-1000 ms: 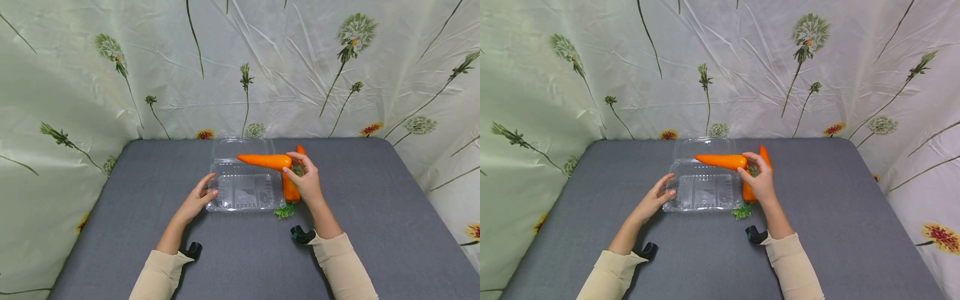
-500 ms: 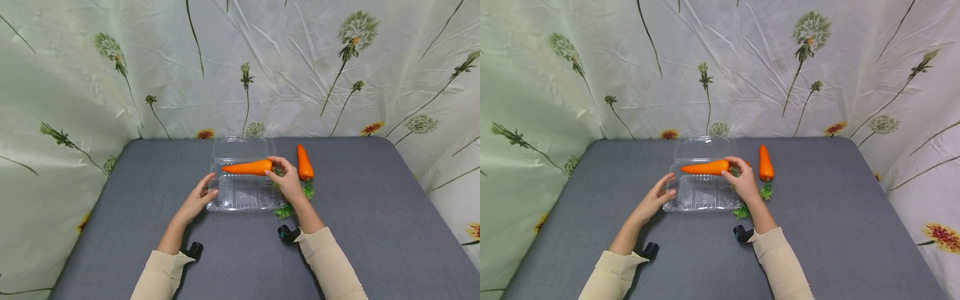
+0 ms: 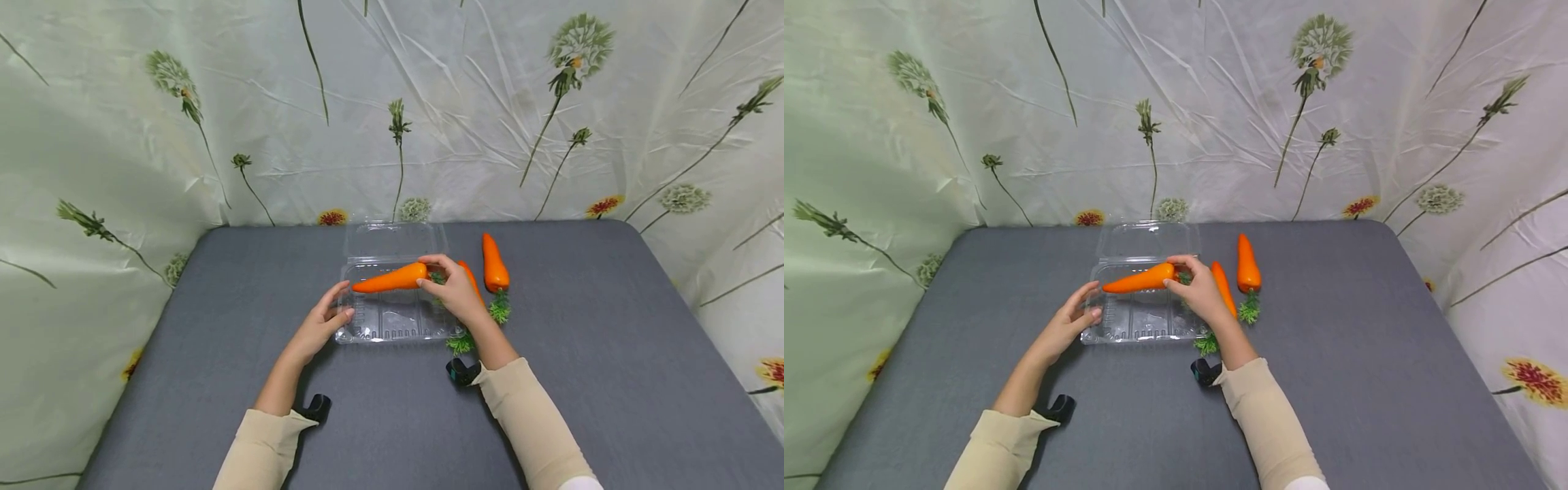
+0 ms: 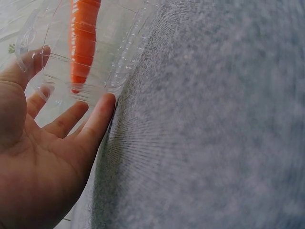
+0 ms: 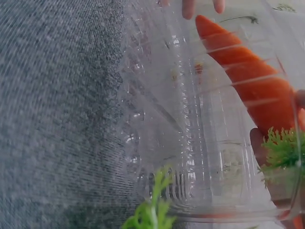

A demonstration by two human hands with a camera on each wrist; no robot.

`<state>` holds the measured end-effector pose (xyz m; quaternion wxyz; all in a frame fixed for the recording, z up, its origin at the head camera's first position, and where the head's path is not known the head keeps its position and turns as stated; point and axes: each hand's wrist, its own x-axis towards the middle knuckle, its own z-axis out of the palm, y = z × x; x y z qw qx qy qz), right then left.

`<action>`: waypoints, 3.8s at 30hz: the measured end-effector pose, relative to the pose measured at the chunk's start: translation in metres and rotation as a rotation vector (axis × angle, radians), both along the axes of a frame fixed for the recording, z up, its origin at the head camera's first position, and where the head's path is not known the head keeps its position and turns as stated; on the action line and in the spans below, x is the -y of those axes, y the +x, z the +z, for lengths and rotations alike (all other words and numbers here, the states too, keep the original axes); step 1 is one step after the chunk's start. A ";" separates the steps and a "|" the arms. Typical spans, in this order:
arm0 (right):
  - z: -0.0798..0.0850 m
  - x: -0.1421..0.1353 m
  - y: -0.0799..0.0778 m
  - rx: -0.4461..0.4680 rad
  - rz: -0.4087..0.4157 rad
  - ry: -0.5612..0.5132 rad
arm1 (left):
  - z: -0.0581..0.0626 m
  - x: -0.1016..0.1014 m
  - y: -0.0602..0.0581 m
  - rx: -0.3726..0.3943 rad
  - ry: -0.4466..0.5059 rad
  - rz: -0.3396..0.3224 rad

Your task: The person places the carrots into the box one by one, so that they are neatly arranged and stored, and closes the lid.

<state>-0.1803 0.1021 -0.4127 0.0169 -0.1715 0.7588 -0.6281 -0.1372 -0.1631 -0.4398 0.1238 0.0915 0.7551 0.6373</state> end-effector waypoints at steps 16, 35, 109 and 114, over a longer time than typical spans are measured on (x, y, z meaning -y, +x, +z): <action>-0.007 0.006 -0.006 0.014 -0.005 0.108 | -0.002 -0.001 0.000 -0.023 0.017 0.013; -0.011 0.000 -0.018 -0.004 -0.019 0.446 | -0.001 -0.001 0.002 -0.016 0.041 0.005; -0.048 -0.078 0.002 -0.134 -0.663 0.042 | -0.008 -0.001 0.003 -0.009 0.095 0.049; -0.056 -0.083 0.002 -0.075 -0.688 0.076 | -0.009 -0.001 0.003 -0.016 0.102 0.048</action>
